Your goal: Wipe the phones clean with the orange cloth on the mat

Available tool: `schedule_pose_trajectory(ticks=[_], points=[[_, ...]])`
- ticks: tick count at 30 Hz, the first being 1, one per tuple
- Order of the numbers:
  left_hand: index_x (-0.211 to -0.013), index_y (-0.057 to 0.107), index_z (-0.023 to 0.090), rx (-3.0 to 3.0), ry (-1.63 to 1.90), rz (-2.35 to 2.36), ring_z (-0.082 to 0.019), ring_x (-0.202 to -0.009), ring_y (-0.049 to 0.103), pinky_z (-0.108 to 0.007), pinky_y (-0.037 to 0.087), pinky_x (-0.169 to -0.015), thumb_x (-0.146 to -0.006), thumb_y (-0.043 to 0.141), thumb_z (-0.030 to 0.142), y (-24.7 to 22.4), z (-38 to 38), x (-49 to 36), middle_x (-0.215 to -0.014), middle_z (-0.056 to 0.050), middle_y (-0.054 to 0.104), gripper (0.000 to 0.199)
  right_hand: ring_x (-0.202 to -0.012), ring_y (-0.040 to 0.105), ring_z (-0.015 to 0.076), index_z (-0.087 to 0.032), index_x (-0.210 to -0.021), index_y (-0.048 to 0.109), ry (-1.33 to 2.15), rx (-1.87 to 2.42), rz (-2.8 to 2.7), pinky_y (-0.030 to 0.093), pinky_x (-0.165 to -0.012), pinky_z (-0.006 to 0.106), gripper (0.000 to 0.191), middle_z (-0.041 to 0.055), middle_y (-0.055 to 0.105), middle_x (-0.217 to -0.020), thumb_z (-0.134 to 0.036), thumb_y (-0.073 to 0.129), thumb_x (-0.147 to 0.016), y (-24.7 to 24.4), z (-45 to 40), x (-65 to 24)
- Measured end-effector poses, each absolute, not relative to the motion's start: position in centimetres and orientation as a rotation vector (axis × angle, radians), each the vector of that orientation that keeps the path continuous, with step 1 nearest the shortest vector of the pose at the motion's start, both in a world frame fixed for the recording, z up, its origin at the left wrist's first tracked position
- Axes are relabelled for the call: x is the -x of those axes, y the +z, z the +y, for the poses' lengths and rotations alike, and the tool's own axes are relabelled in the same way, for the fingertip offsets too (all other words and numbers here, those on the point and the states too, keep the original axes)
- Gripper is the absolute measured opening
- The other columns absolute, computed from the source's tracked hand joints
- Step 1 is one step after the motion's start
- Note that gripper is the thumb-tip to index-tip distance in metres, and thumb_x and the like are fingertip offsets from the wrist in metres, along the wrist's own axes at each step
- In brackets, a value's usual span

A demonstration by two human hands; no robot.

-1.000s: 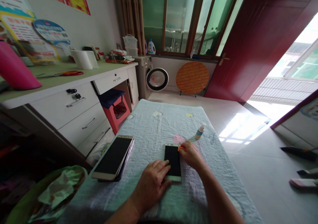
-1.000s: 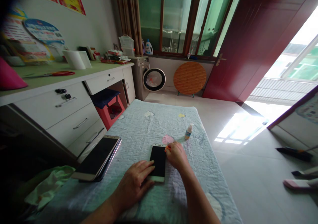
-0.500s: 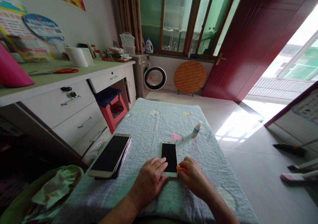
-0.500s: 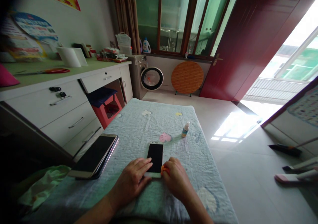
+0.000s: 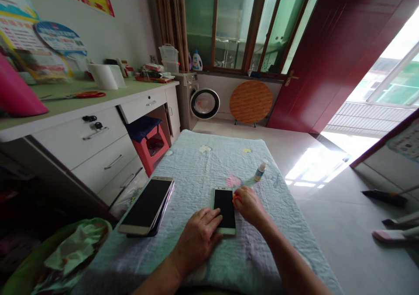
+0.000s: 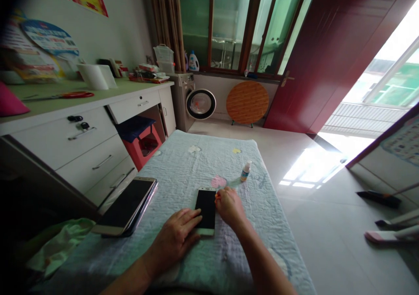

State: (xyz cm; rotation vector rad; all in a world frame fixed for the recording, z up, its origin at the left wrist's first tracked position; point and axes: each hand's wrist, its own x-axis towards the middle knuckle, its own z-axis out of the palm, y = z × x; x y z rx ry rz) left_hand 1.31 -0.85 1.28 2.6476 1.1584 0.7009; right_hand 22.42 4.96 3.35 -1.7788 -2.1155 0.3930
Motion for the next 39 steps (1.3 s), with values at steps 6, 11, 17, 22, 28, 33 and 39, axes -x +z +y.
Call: schedule_pose_trajectory(ticks=[6, 11, 17, 22, 28, 33, 39], points=[[-0.123, 0.061, 0.018, -2.619, 0.662, 1.175, -0.028, -0.115, 0.057, -0.047, 0.048, -0.099, -0.088, 0.064, 0.027, 1.7, -1.0, -1.4, -0.129, -0.010, 0.061, 0.037, -0.085, 0.056, 0.0170, -0.016, -0.086, 0.064, 0.294, 1.828, -1.852, 0.037, -0.078, 0.024, 0.015, 0.0062, 0.060, -0.088, -0.016, 0.049, -0.086, 2.5, 8.8, -22.1], [-0.125, 0.059, 0.017, -2.629, 0.613, 1.197, -0.029, -0.117, 0.056, -0.047, 0.048, -0.100, -0.085, 0.067, 0.020, 1.8, -1.1, -1.5, -0.131, -0.010, 0.059, 0.041, -0.087, 0.055, 0.0170, -0.015, -0.094, 0.064, 0.314, 1.801, -1.921, 0.036, -0.081, 0.024, 0.016, 0.0069, 0.058, -0.092, -0.016, 0.049, -0.087, 1.5, 9.0, -21.5], [-0.123, 0.060, 0.015, -2.650, 0.622, 1.213, -0.030, -0.117, 0.056, -0.047, 0.050, -0.099, -0.084, 0.068, 0.020, 1.4, -1.1, -1.5, -0.130, -0.012, 0.059, 0.040, -0.087, 0.052, 0.0177, -0.015, -0.089, 0.066, 0.392, 1.889, -2.191, 0.033, -0.078, 0.026, 0.022, 0.0082, 0.059, -0.090, -0.016, 0.044, -0.089, 2.8, 9.5, -21.3], [-0.123, 0.060, 0.015, -2.659, 0.607, 1.184, -0.030, -0.115, 0.056, -0.048, 0.051, -0.098, -0.085, 0.068, 0.020, 1.5, -1.1, -1.5, -0.127, -0.010, 0.062, 0.039, -0.086, 0.051, 0.0180, -0.016, -0.087, 0.069, 0.455, 1.845, -2.320, 0.032, -0.077, 0.027, 0.025, 0.0090, 0.062, -0.093, -0.018, 0.044, -0.090, 3.8, 10.8, -19.9], [-0.121, 0.062, 0.015, -2.627, 0.634, 1.177, -0.029, -0.112, 0.057, -0.047, 0.052, -0.096, -0.083, 0.071, 0.021, 1.7, -0.8, -1.6, -0.124, -0.010, 0.064, 0.040, -0.089, 0.053, 0.0192, -0.019, -0.091, 0.069, 0.463, 1.765, -2.445, 0.032, -0.074, 0.028, 0.026, 0.0078, 0.063, -0.100, -0.022, 0.043, -0.092, 4.0, 11.6, -17.3], [-0.120, 0.063, 0.013, -2.619, 0.683, 1.189, -0.030, -0.110, 0.058, -0.048, 0.052, -0.094, -0.083, 0.071, 0.024, 1.5, -0.9, -1.6, -0.122, -0.011, 0.065, 0.040, -0.091, 0.053, 0.0200, -0.020, -0.093, 0.069, 0.446, 1.742, -2.489, 0.033, -0.075, 0.029, 0.027, 0.0075, 0.064, -0.101, -0.024, 0.042, -0.094, 3.9, 11.6, -17.3], [-0.121, 0.062, 0.013, -2.637, 0.683, 1.204, -0.031, -0.108, 0.059, -0.049, 0.052, -0.092, -0.087, 0.066, 0.029, 1.5, -1.1, -1.7, -0.121, -0.011, 0.065, 0.038, -0.088, 0.054, 0.0189, -0.015, -0.091, 0.068, 0.414, 1.771, -2.485, 0.033, -0.081, 0.029, 0.029, 0.0102, 0.063, -0.097, -0.021, 0.039, -0.095, 3.7, 11.2, -19.9]])
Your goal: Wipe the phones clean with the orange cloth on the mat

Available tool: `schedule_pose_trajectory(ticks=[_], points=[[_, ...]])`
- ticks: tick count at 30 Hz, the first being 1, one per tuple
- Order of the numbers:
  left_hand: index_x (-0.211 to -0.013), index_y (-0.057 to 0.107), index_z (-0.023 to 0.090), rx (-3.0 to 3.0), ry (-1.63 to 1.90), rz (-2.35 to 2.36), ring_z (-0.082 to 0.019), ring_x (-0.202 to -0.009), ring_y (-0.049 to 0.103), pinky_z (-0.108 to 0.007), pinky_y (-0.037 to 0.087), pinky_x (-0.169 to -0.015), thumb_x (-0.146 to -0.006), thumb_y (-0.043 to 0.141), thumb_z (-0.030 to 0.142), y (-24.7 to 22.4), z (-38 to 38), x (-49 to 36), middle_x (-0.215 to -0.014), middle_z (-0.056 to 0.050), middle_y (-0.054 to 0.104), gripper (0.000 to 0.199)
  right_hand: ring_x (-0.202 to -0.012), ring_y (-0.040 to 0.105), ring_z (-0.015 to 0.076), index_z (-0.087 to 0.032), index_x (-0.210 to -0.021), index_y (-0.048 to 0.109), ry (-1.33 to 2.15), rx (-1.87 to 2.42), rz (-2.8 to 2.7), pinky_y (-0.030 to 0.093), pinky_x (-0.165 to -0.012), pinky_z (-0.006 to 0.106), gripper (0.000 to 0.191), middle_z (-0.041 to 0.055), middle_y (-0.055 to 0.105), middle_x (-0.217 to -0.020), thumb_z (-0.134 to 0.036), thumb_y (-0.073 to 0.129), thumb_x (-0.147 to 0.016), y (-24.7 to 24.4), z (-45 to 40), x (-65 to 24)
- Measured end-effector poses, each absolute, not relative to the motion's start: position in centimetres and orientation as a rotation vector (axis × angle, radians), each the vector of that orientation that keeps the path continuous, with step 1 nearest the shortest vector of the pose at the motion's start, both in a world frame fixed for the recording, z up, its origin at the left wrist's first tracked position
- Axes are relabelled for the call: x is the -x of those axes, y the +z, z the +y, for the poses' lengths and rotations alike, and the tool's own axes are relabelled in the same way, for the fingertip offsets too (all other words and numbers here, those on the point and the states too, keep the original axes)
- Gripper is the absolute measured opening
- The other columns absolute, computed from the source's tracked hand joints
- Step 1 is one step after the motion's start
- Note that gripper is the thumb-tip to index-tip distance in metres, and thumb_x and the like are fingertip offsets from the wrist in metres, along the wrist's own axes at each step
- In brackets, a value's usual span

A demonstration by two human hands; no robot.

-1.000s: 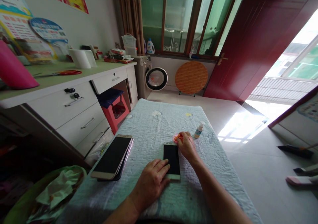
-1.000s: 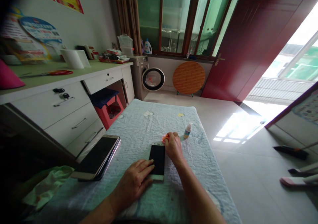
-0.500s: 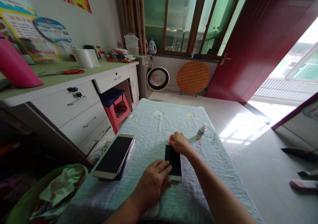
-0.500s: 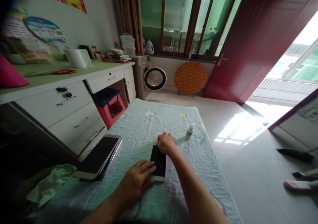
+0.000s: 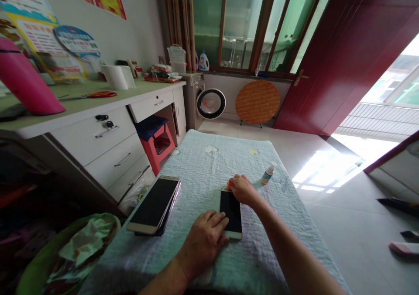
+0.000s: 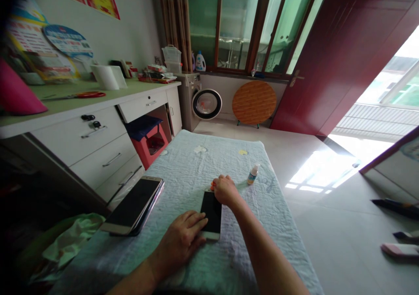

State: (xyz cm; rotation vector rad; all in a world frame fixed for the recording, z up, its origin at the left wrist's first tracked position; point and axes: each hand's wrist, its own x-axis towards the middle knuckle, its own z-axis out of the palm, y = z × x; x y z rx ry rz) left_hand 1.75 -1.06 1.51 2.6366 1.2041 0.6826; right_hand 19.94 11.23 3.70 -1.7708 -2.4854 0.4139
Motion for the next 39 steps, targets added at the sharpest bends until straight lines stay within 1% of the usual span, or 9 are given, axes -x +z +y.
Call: schedule_pose_trajectory(ticks=[6, 9, 12, 17, 20, 26, 31, 35, 39], points=[[-0.121, 0.061, 0.014, -2.632, 0.672, 1.206, -0.030, -0.108, 0.058, -0.047, 0.051, -0.093, -0.087, 0.066, 0.029, 1.9, -1.2, -1.8, -0.121, -0.011, 0.065, 0.037, -0.088, 0.053, 0.0184, -0.015, -0.087, 0.066, 0.376, 1.825, -2.410, 0.032, -0.077, 0.026, 0.025, 0.0091, 0.061, -0.092, -0.020, 0.042, -0.094, 3.5, 10.2, -22.9], [-0.122, 0.061, 0.015, -2.625, 0.652, 1.209, -0.029, -0.109, 0.058, -0.045, 0.051, -0.094, -0.087, 0.066, 0.028, 2.0, -1.2, -1.8, -0.122, -0.010, 0.064, 0.037, -0.083, 0.054, 0.0165, -0.015, -0.079, 0.065, 0.374, 1.841, -2.373, 0.033, -0.075, 0.025, 0.024, 0.0079, 0.061, -0.087, -0.018, 0.045, -0.092, 3.5, 9.7, -23.8], [-0.122, 0.061, 0.014, -2.633, 0.638, 1.215, -0.028, -0.109, 0.058, -0.044, 0.051, -0.094, -0.087, 0.065, 0.028, 2.1, -1.3, -1.8, -0.122, -0.010, 0.064, 0.037, -0.079, 0.054, 0.0147, -0.015, -0.078, 0.065, 0.370, 1.852, -2.319, 0.033, -0.072, 0.024, 0.023, 0.0064, 0.060, -0.085, -0.019, 0.046, -0.091, 3.4, 9.2, -23.8], [-0.121, 0.061, 0.016, -2.660, 0.681, 1.217, -0.027, -0.109, 0.059, -0.044, 0.051, -0.094, -0.092, 0.058, 0.029, 2.0, -1.3, -1.8, -0.121, -0.010, 0.064, 0.032, -0.082, 0.055, 0.0148, -0.014, -0.077, 0.064, 0.346, 1.890, -2.194, 0.035, -0.075, 0.023, 0.024, 0.0067, 0.061, -0.084, -0.018, 0.045, -0.090, 3.1, 8.1, -22.8], [-0.121, 0.061, 0.017, -2.673, 0.704, 1.200, -0.027, -0.109, 0.059, -0.043, 0.051, -0.094, -0.094, 0.054, 0.029, 1.9, -1.2, -1.8, -0.122, -0.010, 0.064, 0.030, -0.081, 0.056, 0.0151, -0.015, -0.073, 0.064, 0.424, 1.866, -2.141, 0.035, -0.074, 0.024, 0.023, 0.0061, 0.062, -0.082, -0.018, 0.048, -0.088, 3.1, 7.0, -22.6], [-0.121, 0.060, 0.015, -2.687, 0.690, 1.180, -0.029, -0.109, 0.059, -0.046, 0.051, -0.094, -0.093, 0.057, 0.032, 1.6, -1.1, -1.7, -0.122, -0.012, 0.064, 0.033, -0.075, 0.055, 0.0144, -0.016, -0.066, 0.062, 0.551, 1.802, -2.103, 0.035, -0.069, 0.025, 0.022, 0.0041, 0.059, -0.077, -0.017, 0.050, -0.085, 3.6, 3.3, -22.5], [-0.121, 0.059, 0.016, -2.679, 0.688, 1.209, -0.028, -0.110, 0.059, -0.047, 0.051, -0.096, -0.090, 0.060, 0.024, 1.3, -1.2, -1.8, -0.122, -0.011, 0.064, 0.033, -0.075, 0.055, 0.0139, -0.017, -0.064, 0.060, 0.700, 1.769, -2.054, 0.036, -0.068, 0.024, 0.021, 0.0034, 0.058, -0.077, -0.014, 0.051, -0.082, 3.7, -0.2, -22.4], [-0.122, 0.059, 0.017, -2.669, 0.696, 1.213, -0.027, -0.111, 0.059, -0.046, 0.050, -0.097, -0.088, 0.061, 0.018, 1.3, -1.3, -1.8, -0.122, -0.010, 0.064, 0.035, -0.077, 0.055, 0.0145, -0.018, -0.064, 0.060, 0.806, 1.723, -2.038, 0.036, -0.069, 0.025, 0.020, 0.0031, 0.058, -0.078, -0.014, 0.051, -0.082, 4.0, -2.1, -22.7], [-0.122, 0.059, 0.017, -2.676, 0.713, 1.212, -0.027, -0.110, 0.059, -0.046, 0.051, -0.095, -0.089, 0.060, 0.020, 1.2, -1.3, -1.8, -0.122, -0.010, 0.064, 0.033, -0.077, 0.055, 0.0145, -0.019, -0.068, 0.061, 0.875, 1.641, -2.029, 0.037, -0.069, 0.025, 0.018, 0.0023, 0.058, -0.080, -0.013, 0.052, -0.082, 4.8, -2.6, -23.0]])
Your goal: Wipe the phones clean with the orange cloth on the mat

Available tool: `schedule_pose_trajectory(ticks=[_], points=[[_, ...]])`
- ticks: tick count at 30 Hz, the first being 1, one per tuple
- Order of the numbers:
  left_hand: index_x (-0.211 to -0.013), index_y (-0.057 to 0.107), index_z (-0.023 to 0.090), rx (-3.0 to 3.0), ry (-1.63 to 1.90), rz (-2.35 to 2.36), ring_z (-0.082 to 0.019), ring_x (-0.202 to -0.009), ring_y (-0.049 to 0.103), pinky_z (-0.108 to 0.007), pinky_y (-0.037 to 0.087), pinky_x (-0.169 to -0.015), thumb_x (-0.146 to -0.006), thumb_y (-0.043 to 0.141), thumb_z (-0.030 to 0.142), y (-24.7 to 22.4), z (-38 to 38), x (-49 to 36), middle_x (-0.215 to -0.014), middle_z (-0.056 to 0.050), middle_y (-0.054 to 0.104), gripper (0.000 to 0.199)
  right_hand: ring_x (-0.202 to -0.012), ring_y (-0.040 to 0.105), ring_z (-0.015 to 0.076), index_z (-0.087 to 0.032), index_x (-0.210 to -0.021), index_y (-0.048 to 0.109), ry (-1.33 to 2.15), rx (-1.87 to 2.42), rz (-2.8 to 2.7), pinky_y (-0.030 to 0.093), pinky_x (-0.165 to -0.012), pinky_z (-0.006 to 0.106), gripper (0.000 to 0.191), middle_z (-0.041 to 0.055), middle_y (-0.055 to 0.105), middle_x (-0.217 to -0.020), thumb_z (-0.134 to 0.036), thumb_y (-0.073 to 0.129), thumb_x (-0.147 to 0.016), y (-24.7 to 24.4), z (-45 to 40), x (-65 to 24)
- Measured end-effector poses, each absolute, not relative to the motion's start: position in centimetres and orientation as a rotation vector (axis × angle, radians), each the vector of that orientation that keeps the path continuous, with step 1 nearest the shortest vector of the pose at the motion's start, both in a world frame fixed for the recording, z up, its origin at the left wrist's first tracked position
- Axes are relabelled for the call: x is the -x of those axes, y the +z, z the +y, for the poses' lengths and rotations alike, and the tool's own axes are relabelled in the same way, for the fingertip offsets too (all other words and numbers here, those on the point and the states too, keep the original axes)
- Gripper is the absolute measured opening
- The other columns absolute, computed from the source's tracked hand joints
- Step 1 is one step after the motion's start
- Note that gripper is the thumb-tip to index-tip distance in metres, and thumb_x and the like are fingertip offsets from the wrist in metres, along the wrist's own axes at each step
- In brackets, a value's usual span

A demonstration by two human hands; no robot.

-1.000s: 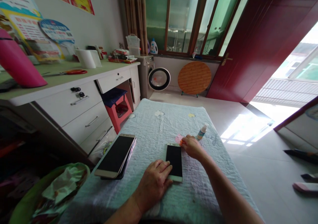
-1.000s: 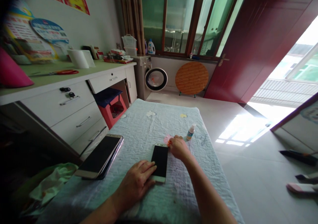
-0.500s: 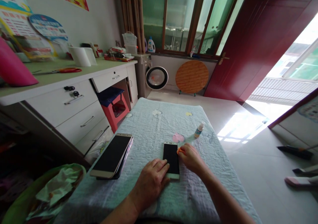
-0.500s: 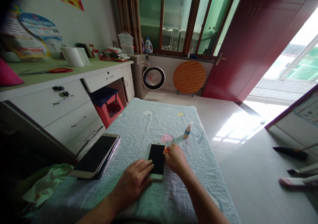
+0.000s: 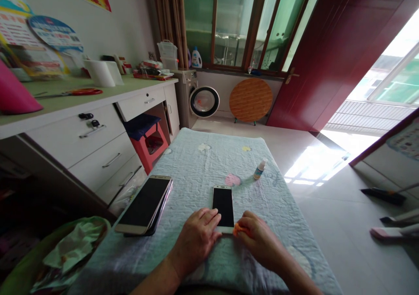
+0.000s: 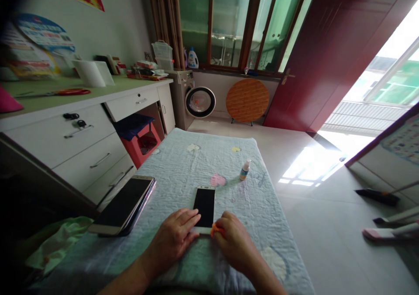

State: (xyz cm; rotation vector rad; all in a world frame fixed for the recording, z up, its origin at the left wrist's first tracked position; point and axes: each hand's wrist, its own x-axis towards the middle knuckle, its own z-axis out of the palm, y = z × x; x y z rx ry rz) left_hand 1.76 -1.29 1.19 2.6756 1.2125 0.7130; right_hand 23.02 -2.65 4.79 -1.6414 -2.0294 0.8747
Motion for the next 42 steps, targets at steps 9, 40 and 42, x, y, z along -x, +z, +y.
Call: schedule_pose_trajectory(ticks=[9, 40, 42], points=[[-0.117, 0.062, 0.017, -2.680, 0.809, 1.171, -0.027, -0.109, 0.060, -0.047, 0.052, -0.094, -0.094, 0.054, 0.030, 0.8, -1.1, -1.5, -0.120, -0.011, 0.065, 0.027, -0.089, 0.053, 0.0163, -0.021, -0.081, 0.065, 0.762, 1.469, -2.145, 0.039, -0.080, 0.025, 0.019, 0.0029, 0.057, -0.091, -0.006, 0.053, -0.082, 4.2, -0.5, -21.8], [-0.117, 0.064, 0.016, -2.626, 0.672, 1.215, -0.030, -0.110, 0.059, -0.049, 0.052, -0.094, -0.085, 0.067, 0.021, 1.5, -1.3, -1.8, -0.125, -0.010, 0.064, 0.033, -0.092, 0.055, 0.0190, -0.017, -0.091, 0.069, 0.271, 1.867, -2.421, 0.035, -0.080, 0.026, 0.025, 0.0078, 0.065, -0.094, -0.017, 0.044, -0.091, 4.9, 9.5, -21.2], [-0.117, 0.064, 0.016, -2.633, 0.671, 1.213, -0.030, -0.110, 0.059, -0.049, 0.052, -0.093, -0.085, 0.067, 0.020, 1.6, -1.3, -1.8, -0.124, -0.010, 0.064, 0.033, -0.091, 0.057, 0.0208, -0.015, -0.092, 0.069, 0.261, 1.923, -2.429, 0.035, -0.078, 0.028, 0.027, 0.0108, 0.066, -0.094, -0.018, 0.042, -0.092, 5.1, 9.9, -21.5]])
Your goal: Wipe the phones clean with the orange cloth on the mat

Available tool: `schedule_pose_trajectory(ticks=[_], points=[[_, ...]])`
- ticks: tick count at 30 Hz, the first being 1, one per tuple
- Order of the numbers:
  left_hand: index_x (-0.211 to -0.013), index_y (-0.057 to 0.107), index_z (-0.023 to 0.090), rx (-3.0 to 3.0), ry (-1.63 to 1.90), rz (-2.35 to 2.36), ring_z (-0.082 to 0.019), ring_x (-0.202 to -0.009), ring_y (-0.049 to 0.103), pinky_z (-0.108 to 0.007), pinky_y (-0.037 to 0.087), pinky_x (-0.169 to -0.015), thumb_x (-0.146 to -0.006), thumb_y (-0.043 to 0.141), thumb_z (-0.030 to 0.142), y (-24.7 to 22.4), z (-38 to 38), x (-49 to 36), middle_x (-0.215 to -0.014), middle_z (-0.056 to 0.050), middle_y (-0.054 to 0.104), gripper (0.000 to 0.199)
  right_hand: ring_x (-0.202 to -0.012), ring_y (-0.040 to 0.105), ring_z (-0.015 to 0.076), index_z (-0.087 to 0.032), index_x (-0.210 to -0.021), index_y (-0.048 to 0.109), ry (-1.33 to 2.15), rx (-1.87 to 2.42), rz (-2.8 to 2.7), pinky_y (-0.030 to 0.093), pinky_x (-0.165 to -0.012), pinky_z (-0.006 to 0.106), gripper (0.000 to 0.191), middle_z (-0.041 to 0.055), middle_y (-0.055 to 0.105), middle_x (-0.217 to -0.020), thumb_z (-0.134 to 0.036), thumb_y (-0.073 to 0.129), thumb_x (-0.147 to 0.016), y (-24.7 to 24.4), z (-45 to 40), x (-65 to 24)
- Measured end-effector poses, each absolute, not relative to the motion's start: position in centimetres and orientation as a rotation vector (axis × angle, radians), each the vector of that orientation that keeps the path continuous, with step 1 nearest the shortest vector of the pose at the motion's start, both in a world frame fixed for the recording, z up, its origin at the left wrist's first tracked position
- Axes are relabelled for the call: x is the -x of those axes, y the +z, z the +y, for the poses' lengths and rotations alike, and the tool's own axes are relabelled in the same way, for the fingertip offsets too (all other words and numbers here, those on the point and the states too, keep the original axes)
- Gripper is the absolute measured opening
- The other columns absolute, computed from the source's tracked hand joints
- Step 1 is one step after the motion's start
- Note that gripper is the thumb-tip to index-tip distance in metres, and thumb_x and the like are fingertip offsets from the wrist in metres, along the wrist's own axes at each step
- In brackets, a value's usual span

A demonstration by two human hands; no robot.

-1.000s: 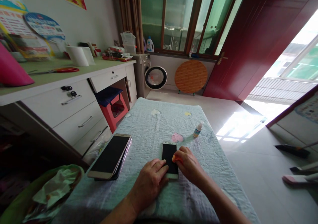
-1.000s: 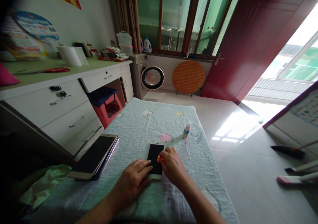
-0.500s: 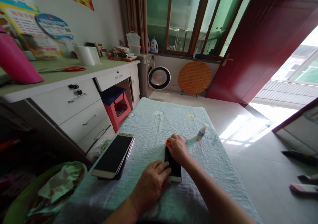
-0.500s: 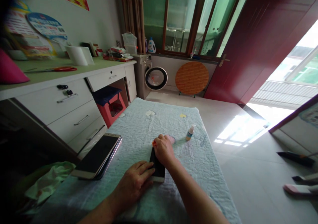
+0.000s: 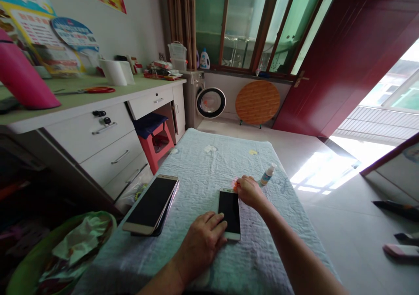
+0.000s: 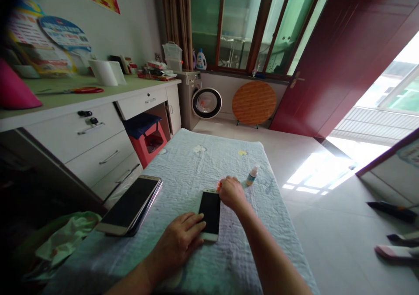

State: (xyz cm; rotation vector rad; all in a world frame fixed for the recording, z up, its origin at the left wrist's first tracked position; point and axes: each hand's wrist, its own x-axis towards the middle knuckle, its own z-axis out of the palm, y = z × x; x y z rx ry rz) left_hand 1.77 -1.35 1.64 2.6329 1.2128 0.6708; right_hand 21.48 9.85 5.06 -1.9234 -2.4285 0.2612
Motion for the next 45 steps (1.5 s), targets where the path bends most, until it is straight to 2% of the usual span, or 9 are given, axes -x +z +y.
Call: schedule_pose_trajectory(ticks=[5, 14, 20, 34, 39, 45], points=[[-0.116, 0.063, 0.016, -2.631, 0.693, 1.200, -0.030, -0.109, 0.059, -0.047, 0.053, -0.093, -0.084, 0.068, 0.018, 1.5, -1.2, -1.7, -0.123, -0.010, 0.064, 0.033, -0.091, 0.059, 0.0244, -0.011, -0.091, 0.070, 0.278, 1.964, -2.485, 0.038, -0.076, 0.031, 0.031, 0.0167, 0.067, -0.097, -0.016, 0.039, -0.092, 5.2, 10.9, -19.8], [-0.112, 0.063, 0.017, -2.610, 0.782, 1.148, -0.027, -0.109, 0.059, -0.045, 0.053, -0.094, -0.087, 0.064, 0.018, 0.9, -1.0, -1.7, -0.121, -0.009, 0.065, 0.025, -0.102, 0.060, 0.0260, -0.017, -0.098, 0.071, 0.403, 1.899, -2.615, 0.044, -0.077, 0.031, 0.029, 0.0137, 0.068, -0.108, -0.019, 0.044, -0.088, 6.4, 11.8, -15.5], [-0.113, 0.064, 0.015, -2.608, 0.754, 1.187, -0.029, -0.110, 0.060, -0.046, 0.053, -0.095, -0.082, 0.070, 0.017, 0.7, -1.1, -1.8, -0.121, -0.010, 0.065, 0.032, -0.102, 0.062, 0.0253, -0.015, -0.099, 0.071, 0.460, 1.899, -2.635, 0.044, -0.076, 0.030, 0.030, 0.0139, 0.068, -0.108, -0.020, 0.044, -0.088, 6.4, 12.4, -15.9], [-0.115, 0.063, 0.015, -2.624, 0.741, 1.194, -0.029, -0.108, 0.060, -0.048, 0.053, -0.093, -0.084, 0.067, 0.019, 1.6, -1.2, -1.8, -0.121, -0.011, 0.065, 0.032, -0.080, 0.062, 0.0193, -0.014, -0.078, 0.069, 0.439, 1.885, -2.471, 0.037, -0.070, 0.027, 0.022, 0.0105, 0.068, -0.085, -0.014, 0.048, -0.084, 4.9, 12.0, -22.8], [-0.115, 0.063, 0.017, -2.627, 0.736, 1.194, -0.029, -0.108, 0.061, -0.047, 0.053, -0.093, -0.084, 0.068, 0.020, 1.7, -1.2, -1.8, -0.120, -0.010, 0.065, 0.032, -0.092, 0.057, 0.0158, -0.014, -0.097, 0.061, 0.362, 1.809, -2.291, 0.038, -0.079, 0.023, 0.019, 0.0079, 0.064, -0.097, -0.019, 0.043, -0.092, 4.2, 10.6, -22.2], [-0.115, 0.062, 0.017, -2.628, 0.738, 1.200, -0.028, -0.108, 0.061, -0.046, 0.053, -0.094, -0.085, 0.067, 0.022, 1.7, -1.1, -1.8, -0.121, -0.010, 0.065, 0.031, -0.087, 0.055, 0.0169, -0.015, -0.094, 0.061, 0.409, 1.629, -2.192, 0.039, -0.081, 0.026, 0.013, 0.0067, 0.059, -0.093, -0.012, 0.053, -0.084, 2.9, 8.2, -21.9]])
